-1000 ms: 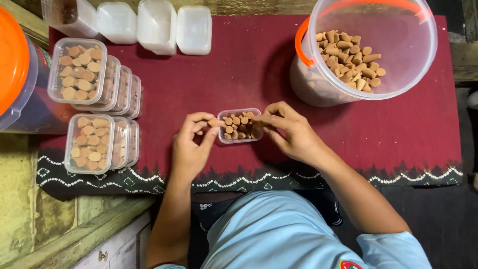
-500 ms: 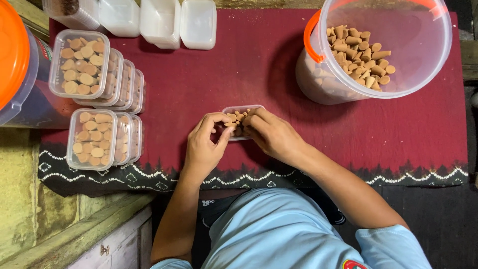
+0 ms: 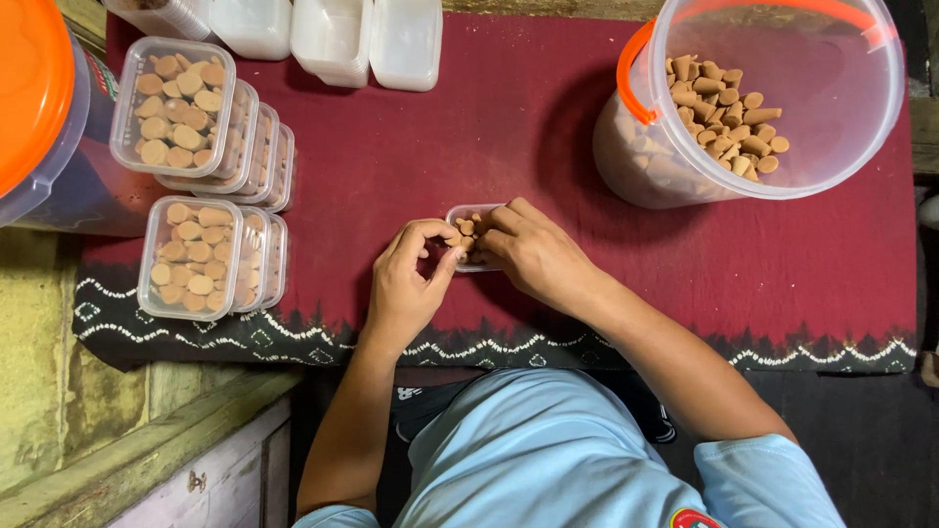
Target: The person sorts small, cone-shaped snacks from a large plastic bucket into smaller rectangular plastic containers. They use both hands to pick up the snacks and place them into the containers, which are stacked on the table.
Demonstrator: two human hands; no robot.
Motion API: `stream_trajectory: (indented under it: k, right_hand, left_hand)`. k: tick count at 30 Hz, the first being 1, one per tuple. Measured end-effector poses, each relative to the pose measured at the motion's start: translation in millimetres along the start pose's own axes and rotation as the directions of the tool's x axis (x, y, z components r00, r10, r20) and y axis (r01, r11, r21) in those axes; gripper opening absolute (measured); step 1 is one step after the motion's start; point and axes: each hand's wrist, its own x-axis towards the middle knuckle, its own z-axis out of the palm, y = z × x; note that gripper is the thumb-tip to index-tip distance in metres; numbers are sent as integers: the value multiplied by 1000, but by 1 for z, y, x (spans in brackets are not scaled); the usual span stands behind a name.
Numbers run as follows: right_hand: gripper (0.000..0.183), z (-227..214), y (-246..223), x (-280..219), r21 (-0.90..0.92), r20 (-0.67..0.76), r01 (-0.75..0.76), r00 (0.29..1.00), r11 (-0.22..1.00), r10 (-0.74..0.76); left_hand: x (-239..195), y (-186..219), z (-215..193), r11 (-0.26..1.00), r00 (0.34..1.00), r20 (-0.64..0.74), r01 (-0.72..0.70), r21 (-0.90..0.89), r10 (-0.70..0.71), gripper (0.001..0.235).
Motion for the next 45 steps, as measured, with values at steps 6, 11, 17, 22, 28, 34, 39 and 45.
stream_trajectory:
  k: [6,11,17,22,28,34,39,45]
  right_hand:
    - [6,-21,9,-2,74,-21,-44,999,996,46]
    - [8,-50,-10,4,321,-84,-155,978,934,191]
    - [22,-48,-17,3,477,-84,-198,959,856,269]
    - [20,-45,-12,1,568,-66,-241,940,787,336]
    - [17,-42,-9,-3,508,-28,-263,947,820,321]
    - [17,-30,0,-11,313,-35,-199,975,929,220]
    - [19,-12,11,-20,50,-44,-31,998,998,33]
    - [17,-18,6,-17,-106,-27,-2,1000,994,-1]
  left_hand:
    - [4,7,-1,999,1000,9,-3,-48,4,15]
    - [9,9,12,996,999,13,-33,-85,34,16]
    - [21,22,22,996,995,47,-84,19,83,29]
    - [27,21,28,975,979,80,-194,108,186,25]
    - [26,10,26,951,948,166,-292,103,273,17]
    - [17,3,5,919,940,188,-323,227,284,5]
    - [5,2,-2,855,920,286,-364,370,268,18]
    - [-3,-5,4,835,916,330,-359,417,229,25]
